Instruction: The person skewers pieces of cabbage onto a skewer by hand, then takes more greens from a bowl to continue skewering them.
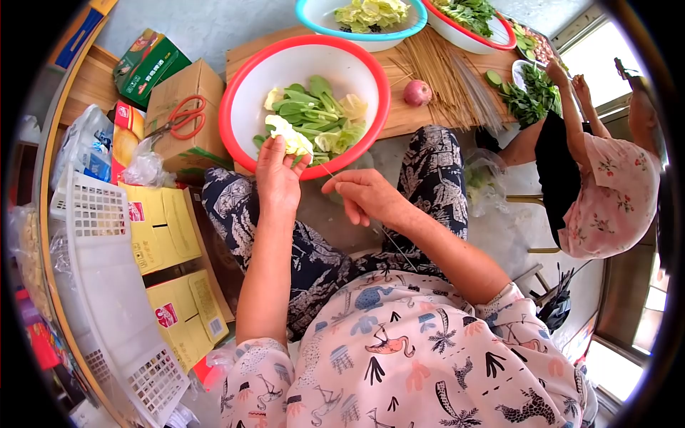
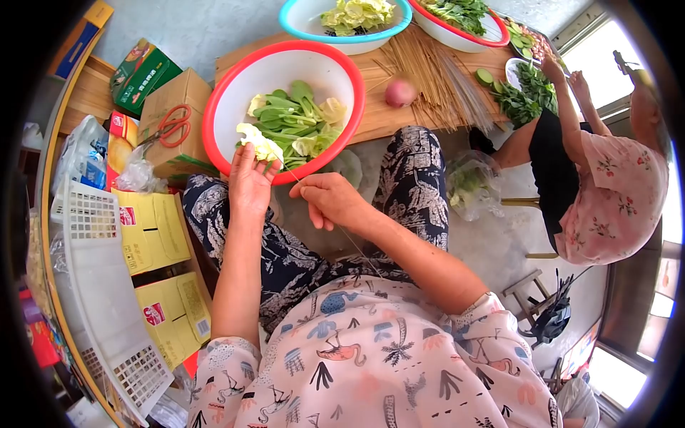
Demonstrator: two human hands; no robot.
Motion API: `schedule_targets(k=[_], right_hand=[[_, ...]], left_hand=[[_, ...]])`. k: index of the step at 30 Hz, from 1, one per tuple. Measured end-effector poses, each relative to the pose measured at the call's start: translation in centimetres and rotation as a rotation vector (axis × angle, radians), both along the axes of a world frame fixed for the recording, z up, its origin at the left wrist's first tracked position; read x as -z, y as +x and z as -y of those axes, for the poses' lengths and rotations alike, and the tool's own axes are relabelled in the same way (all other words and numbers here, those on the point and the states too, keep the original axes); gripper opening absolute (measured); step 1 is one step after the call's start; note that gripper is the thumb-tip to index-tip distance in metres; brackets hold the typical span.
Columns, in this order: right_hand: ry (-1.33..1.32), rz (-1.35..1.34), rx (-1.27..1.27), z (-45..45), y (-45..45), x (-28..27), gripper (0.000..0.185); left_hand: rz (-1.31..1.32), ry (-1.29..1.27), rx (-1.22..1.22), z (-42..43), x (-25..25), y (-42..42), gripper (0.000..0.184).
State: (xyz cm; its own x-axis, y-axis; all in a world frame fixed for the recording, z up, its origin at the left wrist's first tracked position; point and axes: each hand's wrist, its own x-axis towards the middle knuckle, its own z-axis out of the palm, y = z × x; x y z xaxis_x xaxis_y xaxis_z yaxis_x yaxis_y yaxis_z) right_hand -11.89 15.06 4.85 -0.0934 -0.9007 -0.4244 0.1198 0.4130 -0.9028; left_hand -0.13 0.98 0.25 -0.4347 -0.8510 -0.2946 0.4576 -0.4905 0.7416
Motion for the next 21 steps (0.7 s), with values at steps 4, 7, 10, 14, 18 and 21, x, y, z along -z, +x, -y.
schedule_targets(k=[4, 7, 10, 14, 18, 21], right_hand=[[0.014, 0.067, 0.03, 0.19, 0.16, -0.17, 0.029], [0.018, 0.084, 0.042, 0.18, 0.39, 0.19, 0.029], [0.011, 0.096, 0.051, 0.31, 0.44, 0.36, 0.029], [0.017, 0.185, 0.08, 0.46, 0.56, 0.27, 0.028], [0.026, 0.264, 0.101, 0.75, 0.57, 0.32, 0.027], [0.007, 0.267, 0.109, 0.95, 0.73, 0.35, 0.027]], left_hand=[[0.014, -0.001, -0.005, 0.19, 0.1, -0.04, 0.021], [0.027, -0.005, -0.003, -0.02, -0.01, 0.04, 0.021], [0.028, -0.006, -0.011, 0.02, -0.11, -0.05, 0.022], [0.025, -0.005, -0.012, 0.09, -0.03, -0.06, 0.022], [0.025, -0.003, -0.022, 0.11, 0.1, -0.13, 0.021], [0.036, -0.02, -0.031, 0.1, 0.03, -0.17, 0.022]])
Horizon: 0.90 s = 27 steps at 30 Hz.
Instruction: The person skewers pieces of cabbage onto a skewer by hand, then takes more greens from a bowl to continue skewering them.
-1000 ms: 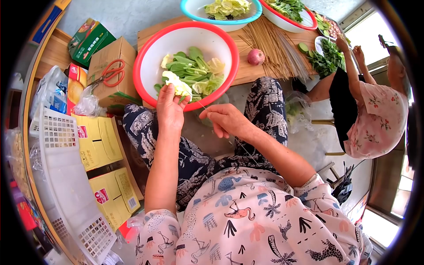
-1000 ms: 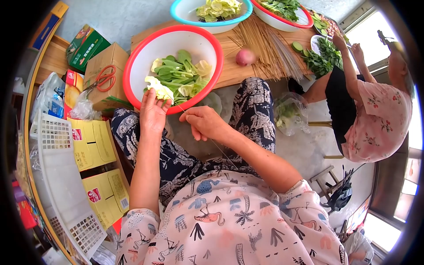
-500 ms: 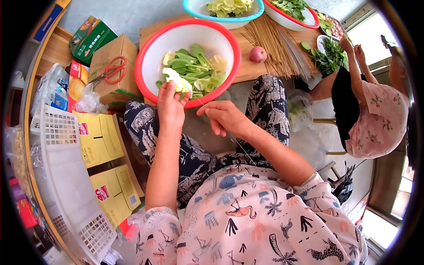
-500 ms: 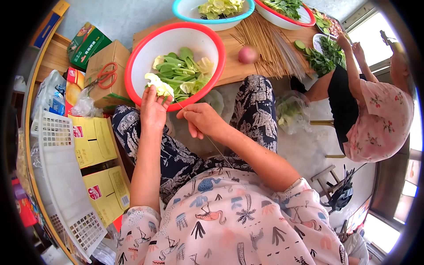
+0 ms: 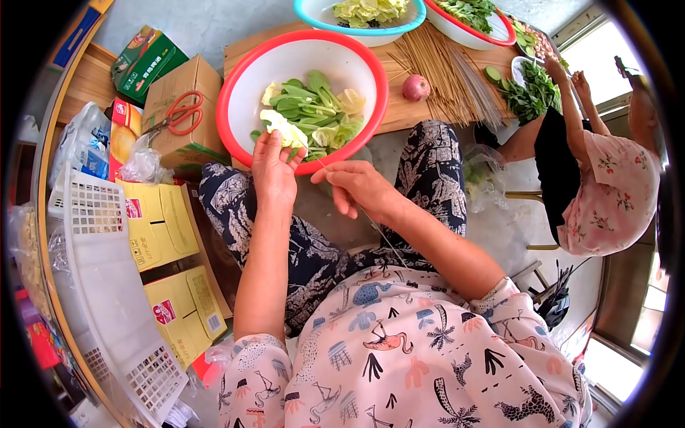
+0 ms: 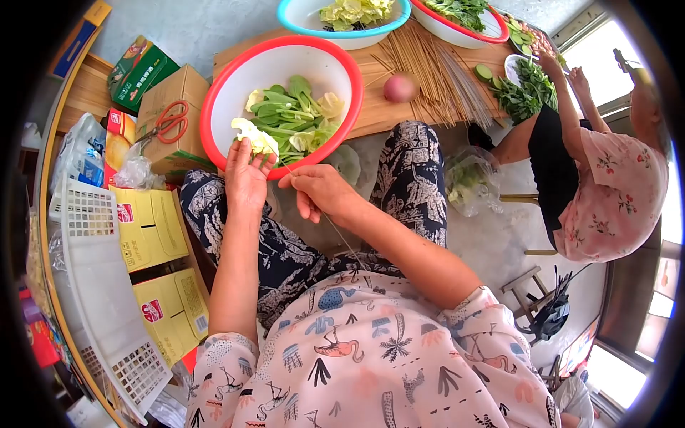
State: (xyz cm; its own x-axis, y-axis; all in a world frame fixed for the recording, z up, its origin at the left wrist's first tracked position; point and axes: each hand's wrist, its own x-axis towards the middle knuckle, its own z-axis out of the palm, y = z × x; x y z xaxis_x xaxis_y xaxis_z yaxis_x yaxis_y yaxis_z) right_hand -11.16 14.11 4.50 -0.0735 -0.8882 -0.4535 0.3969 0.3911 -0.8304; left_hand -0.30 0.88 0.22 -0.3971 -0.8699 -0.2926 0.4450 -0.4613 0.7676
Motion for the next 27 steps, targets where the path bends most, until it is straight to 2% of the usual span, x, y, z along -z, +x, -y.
schedule_targets(k=[12, 15, 17, 20, 27], right_hand=[[0.002, -0.048, 0.004, 0.4, -0.1, 0.7, 0.027], [0.004, -0.116, -0.018, 0.3, -0.1, 1.0, 0.026], [-0.023, -0.266, -0.111, -0.1, -0.6, 1.1, 0.026], [-0.102, -0.399, -0.115, -0.4, -1.0, 2.9, 0.026], [-0.109, -0.379, -0.092, -0.8, -1.1, 3.2, 0.024]], left_hand=[[0.079, -0.066, 0.003, -0.5, -0.5, -0.2, 0.025], [0.053, -0.002, -0.008, -0.3, -0.4, 0.0, 0.025], [0.026, 0.048, -0.006, 0.1, -0.3, 0.3, 0.023], [-0.027, 0.103, 0.038, 0.6, 0.4, 0.6, 0.02], [-0.088, 0.16, 0.068, 0.9, 0.8, 0.4, 0.017]])
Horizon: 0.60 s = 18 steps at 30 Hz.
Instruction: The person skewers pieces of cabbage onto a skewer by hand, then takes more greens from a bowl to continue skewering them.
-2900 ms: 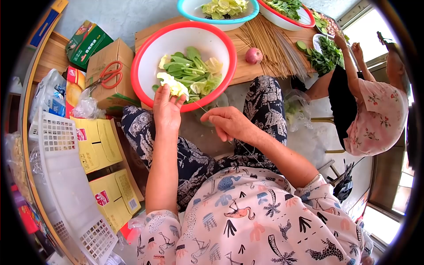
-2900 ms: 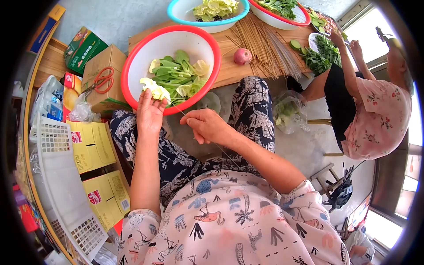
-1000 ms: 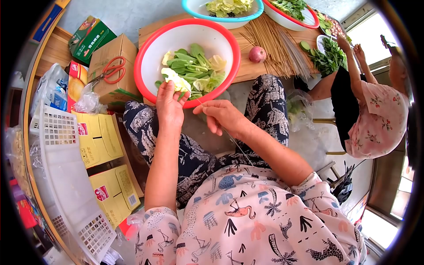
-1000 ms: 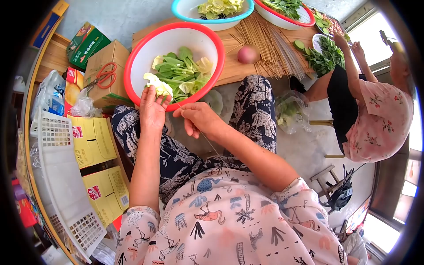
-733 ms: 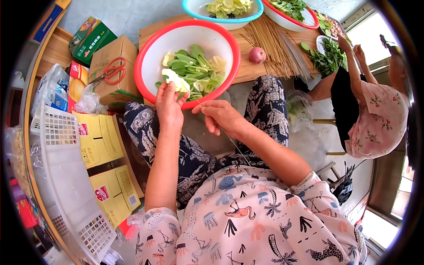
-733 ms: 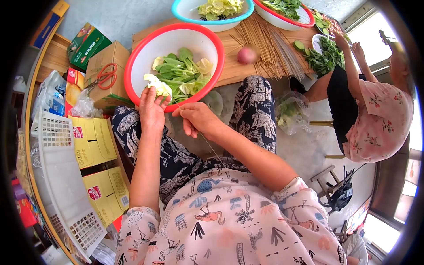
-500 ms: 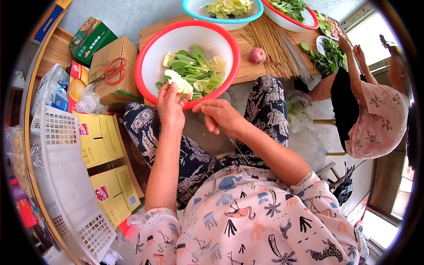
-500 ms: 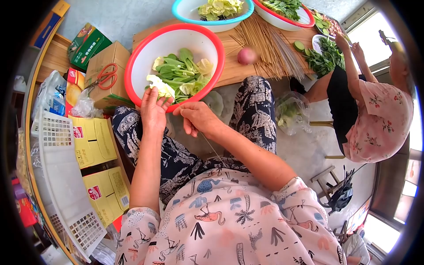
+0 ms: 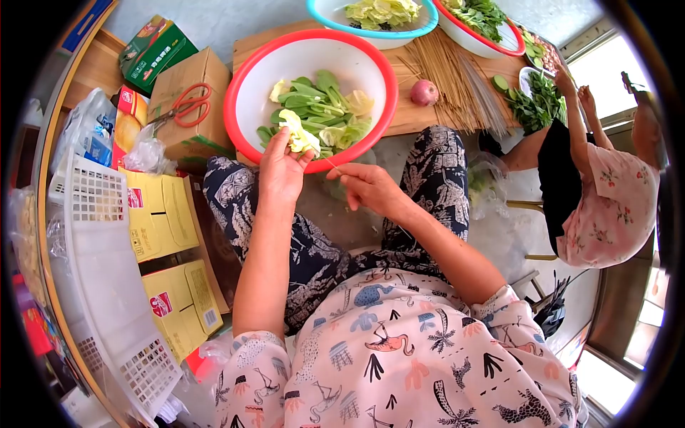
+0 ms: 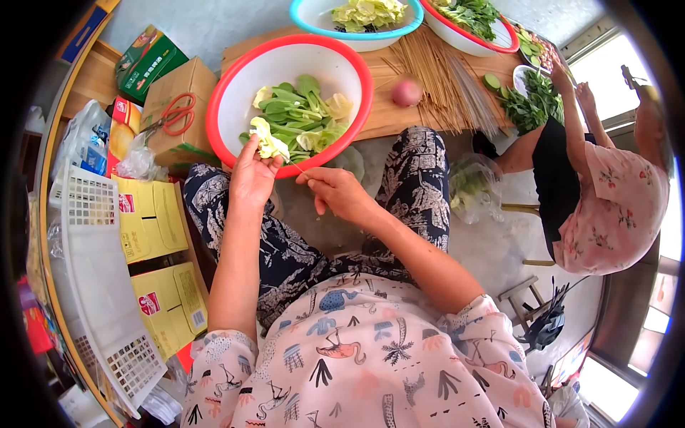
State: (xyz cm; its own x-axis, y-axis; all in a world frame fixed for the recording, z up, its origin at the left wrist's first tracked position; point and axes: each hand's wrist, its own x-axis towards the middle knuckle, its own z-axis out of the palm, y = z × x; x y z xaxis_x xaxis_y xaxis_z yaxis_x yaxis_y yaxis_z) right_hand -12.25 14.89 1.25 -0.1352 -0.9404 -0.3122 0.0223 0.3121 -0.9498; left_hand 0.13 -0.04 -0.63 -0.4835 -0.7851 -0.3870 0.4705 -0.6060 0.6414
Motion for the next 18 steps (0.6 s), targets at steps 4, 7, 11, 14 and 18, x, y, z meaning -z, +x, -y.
schedule_targets(k=[4, 7, 11, 14, 18], right_hand=[[-0.015, 0.037, 0.046, 0.1, -0.1, 1.0, 0.022], [-0.026, 0.04, 0.056, 0.2, -0.2, 1.8, 0.022], [-0.057, 0.075, 0.076, 0.4, 0.0, 2.4, 0.02], [-0.048, 0.072, 0.073, 0.4, 0.0, 2.4, 0.019], [-0.036, 0.076, 0.076, 0.4, -0.1, 1.9, 0.019]], left_hand=[[-0.024, -0.005, 0.016, 0.0, -0.1, -0.1, 0.016], [-0.031, -0.013, 0.019, -0.2, -0.4, -0.1, 0.016], [-0.041, -0.035, 0.045, -0.3, -0.5, 0.0, 0.016], [-0.04, -0.035, 0.047, -0.3, -0.6, 0.1, 0.015], [-0.041, -0.039, 0.046, -0.4, -0.8, 0.1, 0.014]])
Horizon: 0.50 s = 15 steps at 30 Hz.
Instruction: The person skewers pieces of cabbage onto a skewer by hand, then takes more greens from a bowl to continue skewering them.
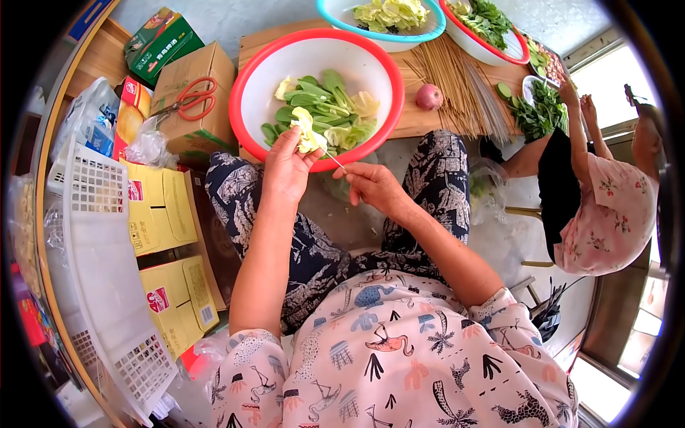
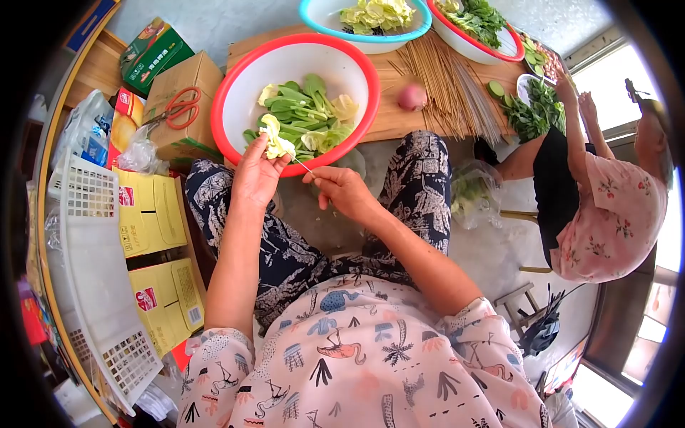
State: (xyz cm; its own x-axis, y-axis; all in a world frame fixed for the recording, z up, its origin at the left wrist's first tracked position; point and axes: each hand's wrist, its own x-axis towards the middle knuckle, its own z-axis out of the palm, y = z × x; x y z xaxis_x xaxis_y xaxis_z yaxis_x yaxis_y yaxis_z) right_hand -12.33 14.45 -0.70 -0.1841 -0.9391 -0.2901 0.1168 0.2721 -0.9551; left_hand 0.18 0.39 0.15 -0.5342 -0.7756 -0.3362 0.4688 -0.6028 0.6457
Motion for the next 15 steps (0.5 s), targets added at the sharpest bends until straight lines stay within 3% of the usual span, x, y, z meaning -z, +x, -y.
schedule_targets(k=[15], right_hand=[[0.0, -0.022, 0.016, 0.42, -0.28, -0.36, 0.017]], left_hand=[[-0.06, 0.012, 0.062, 0.18, 0.29, -0.04, 0.018]])
